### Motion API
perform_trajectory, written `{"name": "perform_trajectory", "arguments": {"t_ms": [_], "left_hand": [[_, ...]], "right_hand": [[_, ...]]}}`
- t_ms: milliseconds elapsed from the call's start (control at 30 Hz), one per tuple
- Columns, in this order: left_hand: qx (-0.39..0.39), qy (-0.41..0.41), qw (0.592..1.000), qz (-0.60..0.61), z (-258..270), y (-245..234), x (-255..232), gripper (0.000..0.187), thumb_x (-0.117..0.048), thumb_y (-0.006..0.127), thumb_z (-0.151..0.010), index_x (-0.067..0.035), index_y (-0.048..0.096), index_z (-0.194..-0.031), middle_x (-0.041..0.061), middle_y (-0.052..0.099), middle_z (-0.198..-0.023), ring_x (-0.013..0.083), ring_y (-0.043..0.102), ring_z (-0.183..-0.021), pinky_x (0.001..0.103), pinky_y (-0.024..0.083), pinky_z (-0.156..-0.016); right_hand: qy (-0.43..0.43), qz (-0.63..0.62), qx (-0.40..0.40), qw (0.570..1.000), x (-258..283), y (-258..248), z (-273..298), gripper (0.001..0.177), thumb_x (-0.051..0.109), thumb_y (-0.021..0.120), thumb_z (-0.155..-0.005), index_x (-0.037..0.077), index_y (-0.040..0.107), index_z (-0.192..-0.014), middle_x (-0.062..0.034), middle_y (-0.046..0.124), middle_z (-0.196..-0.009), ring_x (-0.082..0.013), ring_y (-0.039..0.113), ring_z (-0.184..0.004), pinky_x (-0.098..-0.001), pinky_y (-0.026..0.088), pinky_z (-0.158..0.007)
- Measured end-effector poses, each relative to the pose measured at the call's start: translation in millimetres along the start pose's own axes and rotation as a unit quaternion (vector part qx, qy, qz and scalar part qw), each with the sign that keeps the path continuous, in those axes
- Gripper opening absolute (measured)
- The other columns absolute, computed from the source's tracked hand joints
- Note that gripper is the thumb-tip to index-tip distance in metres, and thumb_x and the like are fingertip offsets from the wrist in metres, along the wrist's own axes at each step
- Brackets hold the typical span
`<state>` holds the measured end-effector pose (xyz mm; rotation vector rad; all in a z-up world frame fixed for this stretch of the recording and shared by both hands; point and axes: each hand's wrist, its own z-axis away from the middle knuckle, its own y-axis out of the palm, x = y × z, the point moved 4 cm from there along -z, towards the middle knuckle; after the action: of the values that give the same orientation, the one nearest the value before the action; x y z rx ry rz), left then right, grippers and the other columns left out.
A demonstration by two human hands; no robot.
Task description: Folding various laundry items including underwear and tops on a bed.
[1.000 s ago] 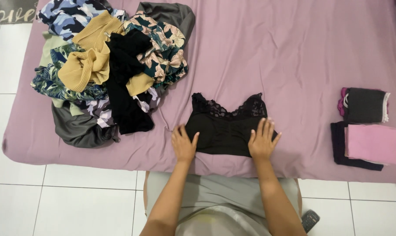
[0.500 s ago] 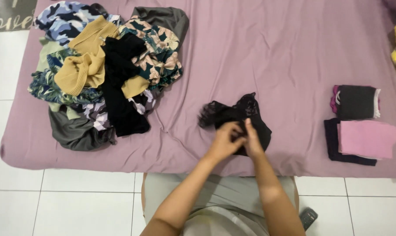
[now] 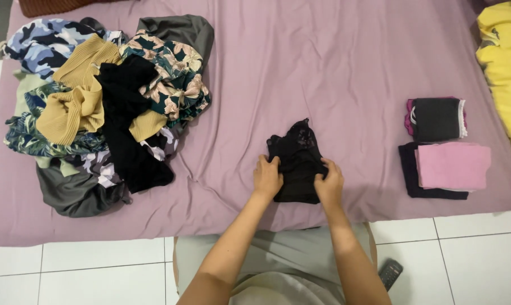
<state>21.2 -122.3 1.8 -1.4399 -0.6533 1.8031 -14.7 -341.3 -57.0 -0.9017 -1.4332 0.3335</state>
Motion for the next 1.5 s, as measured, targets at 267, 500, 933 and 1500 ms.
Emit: {"name": "perform_trajectory", "arguments": {"t_ms": [267,500,933,1500], "left_hand": [[-0.081,0.105,0.969,0.209,-82,-13,-35,0.043,-0.016,0.071,-0.091,-0.003,0.06,-0.13,0.026,0.062,-0.126,0.0412,0.06,-0.119,0.046,0.049,-0.103],[-0.225,0.025,0.964,0.137,-61,13,7,0.078,-0.024,0.08,-0.089,0.008,0.038,-0.146,0.032,0.041,-0.137,0.0482,0.04,-0.129,0.055,0.034,-0.111],[-0.036,-0.122,0.958,0.259,-38,35,30,0.065,-0.038,0.093,-0.071,0.007,0.065,-0.109,0.017,0.075,-0.097,0.0283,0.075,-0.091,0.036,0.058,-0.083],[-0.06,0.094,0.983,0.143,-24,25,84,0.062,-0.044,0.088,-0.073,-0.003,0.072,-0.116,0.014,0.068,-0.126,0.03,0.055,-0.127,0.068,0.01,-0.11]], "right_hand": [[-0.1,0.076,0.048,0.991,119,-20,-49,0.08,0.027,0.086,-0.073,0.008,0.052,-0.142,-0.0253,0.04,-0.149,-0.0463,0.039,-0.134,-0.0564,0.036,-0.108],[-0.044,0.125,0.017,0.991,91,-30,-47,0.036,0.035,0.08,-0.089,0.009,0.069,-0.111,-0.0217,0.053,-0.138,-0.0414,0.048,-0.128,-0.0534,0.042,-0.104],[0.129,0.067,0.044,0.988,35,-27,-43,0.061,0.045,0.084,-0.084,-0.003,0.065,-0.115,-0.0247,0.068,-0.111,-0.0428,0.065,-0.103,-0.0501,0.051,-0.087],[-0.088,-0.316,0.224,0.918,25,13,-31,0.039,0.012,0.083,-0.08,0.002,0.071,-0.115,-0.0048,0.071,-0.117,-0.0164,0.063,-0.111,-0.0326,0.048,-0.101]]}}
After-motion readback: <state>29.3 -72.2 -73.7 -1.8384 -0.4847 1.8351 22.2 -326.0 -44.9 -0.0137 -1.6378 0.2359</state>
